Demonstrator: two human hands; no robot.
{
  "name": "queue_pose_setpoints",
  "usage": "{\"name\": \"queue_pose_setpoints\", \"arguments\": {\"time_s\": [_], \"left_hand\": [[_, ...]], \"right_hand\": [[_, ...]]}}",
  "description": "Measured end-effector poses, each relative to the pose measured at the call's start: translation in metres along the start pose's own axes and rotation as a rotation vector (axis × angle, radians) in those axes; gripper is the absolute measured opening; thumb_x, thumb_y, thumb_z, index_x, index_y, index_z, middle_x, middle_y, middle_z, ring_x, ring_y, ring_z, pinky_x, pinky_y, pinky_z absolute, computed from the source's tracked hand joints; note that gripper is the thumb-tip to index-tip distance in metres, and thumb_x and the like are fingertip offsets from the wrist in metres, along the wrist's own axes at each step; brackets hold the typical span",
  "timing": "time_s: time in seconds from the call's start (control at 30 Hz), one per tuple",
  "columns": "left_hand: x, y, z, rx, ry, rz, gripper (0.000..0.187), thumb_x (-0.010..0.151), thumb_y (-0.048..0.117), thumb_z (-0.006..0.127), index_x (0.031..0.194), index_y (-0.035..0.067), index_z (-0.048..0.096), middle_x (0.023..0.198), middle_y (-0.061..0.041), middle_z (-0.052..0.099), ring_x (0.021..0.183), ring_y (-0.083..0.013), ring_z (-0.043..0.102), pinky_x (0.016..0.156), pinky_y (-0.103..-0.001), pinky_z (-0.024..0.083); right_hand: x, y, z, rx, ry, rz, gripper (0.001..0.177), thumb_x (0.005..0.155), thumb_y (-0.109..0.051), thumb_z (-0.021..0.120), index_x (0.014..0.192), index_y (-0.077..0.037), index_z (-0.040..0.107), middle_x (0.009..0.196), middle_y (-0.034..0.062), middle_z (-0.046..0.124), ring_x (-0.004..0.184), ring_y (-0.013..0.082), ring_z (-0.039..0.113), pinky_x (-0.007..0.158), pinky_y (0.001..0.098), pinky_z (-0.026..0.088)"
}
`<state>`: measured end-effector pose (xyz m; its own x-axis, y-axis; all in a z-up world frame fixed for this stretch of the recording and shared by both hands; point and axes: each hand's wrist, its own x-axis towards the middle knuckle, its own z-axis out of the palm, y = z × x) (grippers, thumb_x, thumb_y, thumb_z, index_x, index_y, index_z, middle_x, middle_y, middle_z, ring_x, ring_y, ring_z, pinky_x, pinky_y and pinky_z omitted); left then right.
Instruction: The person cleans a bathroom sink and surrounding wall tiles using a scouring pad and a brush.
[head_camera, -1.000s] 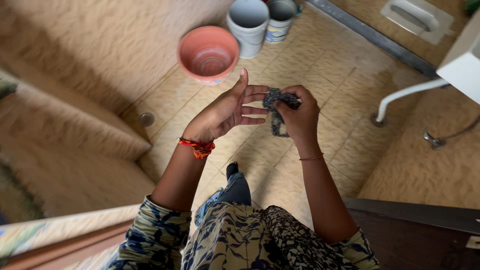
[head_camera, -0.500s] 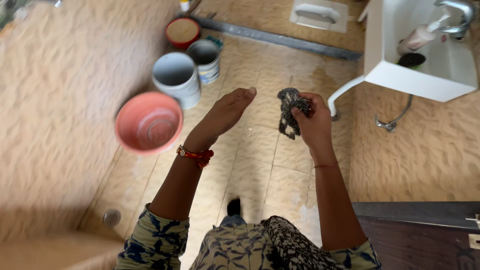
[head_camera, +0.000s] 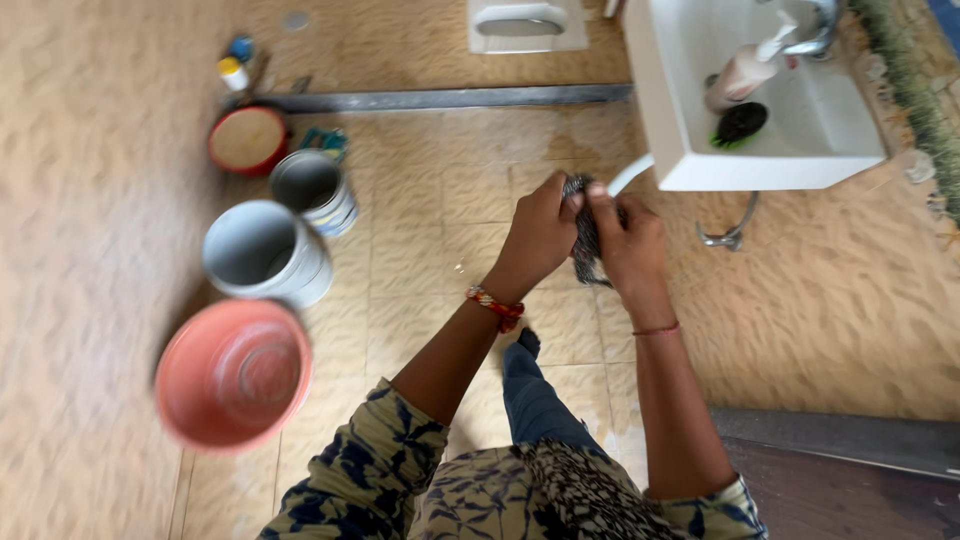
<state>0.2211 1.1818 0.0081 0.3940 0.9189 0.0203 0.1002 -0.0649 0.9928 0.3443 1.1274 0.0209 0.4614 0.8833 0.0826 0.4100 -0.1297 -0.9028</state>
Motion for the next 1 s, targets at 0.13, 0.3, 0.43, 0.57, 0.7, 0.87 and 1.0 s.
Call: {"name": "queue_pose_setpoints", "arguments": {"time_s": [0.13, 0.3, 0.43, 0.57, 0.7, 0.87, 1.0], "left_hand": [[0.098, 0.0, 0.026, 0.3, 0.239, 0.326, 0.02, 0.103, 0.014, 0.052, 0.111, -0.004, 0.048, 0.085, -0.024, 0.068, 0.077, -0.0416, 0.07, 0.066, -0.049, 0.055], [0.214, 0.017, 0.052, 0.307, 0.216, 0.128, 0.032, 0.11, 0.03, 0.046, 0.102, 0.0, 0.05, 0.071, -0.022, 0.066, 0.064, -0.04, 0.065, 0.058, -0.049, 0.048], [0.278, 0.016, 0.08, 0.283, 0.162, 0.065, 0.042, 0.109, 0.041, 0.051, 0.097, 0.002, 0.058, 0.07, -0.022, 0.067, 0.064, -0.0392, 0.067, 0.06, -0.048, 0.051], [0.344, -0.003, 0.121, 0.11, 0.005, 0.116, 0.038, 0.103, 0.037, 0.052, 0.106, 0.0, 0.045, 0.07, -0.024, 0.066, 0.064, -0.0415, 0.067, 0.054, -0.05, 0.049], [0.417, -0.013, 0.16, -0.001, -0.133, 0.155, 0.028, 0.108, 0.031, 0.046, 0.109, 0.004, 0.049, 0.079, -0.023, 0.07, 0.072, -0.0422, 0.069, 0.061, -0.049, 0.054], [0.512, 0.001, 0.187, 0.183, -0.199, 0.141, 0.032, 0.11, 0.03, 0.044, 0.1, 0.001, 0.052, 0.071, -0.024, 0.068, 0.063, -0.0422, 0.066, 0.055, -0.051, 0.049], [0.573, 0.013, 0.205, 0.275, -0.427, 0.121, 0.04, 0.109, 0.037, 0.047, 0.094, 0.001, 0.058, 0.068, -0.024, 0.068, 0.063, -0.0415, 0.067, 0.055, -0.049, 0.051]], "right_hand": [[0.089, 0.012, 0.006, 0.069, -0.031, -0.028, 0.039, 0.105, -0.037, 0.065, 0.099, 0.001, 0.062, 0.076, 0.0116, 0.064, 0.065, 0.0126, 0.056, 0.056, 0.033, 0.047], [0.197, 0.033, 0.002, 0.169, 0.043, -0.048, 0.03, 0.103, -0.029, 0.052, 0.117, -0.002, 0.053, 0.078, 0.0145, 0.067, 0.061, 0.0216, 0.06, 0.055, 0.0402, 0.05], [0.263, 0.046, -0.012, -0.134, 0.233, -0.085, 0.031, 0.112, -0.026, 0.053, 0.101, 0.002, 0.059, 0.082, 0.0256, 0.066, 0.07, 0.0354, 0.06, 0.064, 0.0457, 0.049], [0.319, 0.051, -0.039, -0.139, 0.38, -0.06, 0.034, 0.107, -0.028, 0.058, 0.09, 0.001, 0.065, 0.077, 0.0219, 0.066, 0.062, 0.0302, 0.062, 0.063, 0.0447, 0.051], [0.376, 0.075, -0.05, -0.117, 0.447, 0.168, 0.039, 0.106, -0.032, 0.064, 0.088, 0.003, 0.06, 0.072, 0.0232, 0.064, 0.067, 0.0324, 0.058, 0.062, 0.0452, 0.051], [0.458, 0.125, -0.05, -0.197, 0.592, 0.003, 0.029, 0.103, -0.021, 0.058, 0.115, 0.003, 0.049, 0.09, 0.0229, 0.07, 0.077, 0.0315, 0.067, 0.066, 0.0439, 0.052], [0.509, 0.134, -0.055, -0.062, 0.642, 0.454, 0.026, 0.104, -0.025, 0.049, 0.111, -0.001, 0.056, 0.085, 0.0203, 0.07, 0.068, 0.0297, 0.07, 0.06, 0.0417, 0.052]]}}
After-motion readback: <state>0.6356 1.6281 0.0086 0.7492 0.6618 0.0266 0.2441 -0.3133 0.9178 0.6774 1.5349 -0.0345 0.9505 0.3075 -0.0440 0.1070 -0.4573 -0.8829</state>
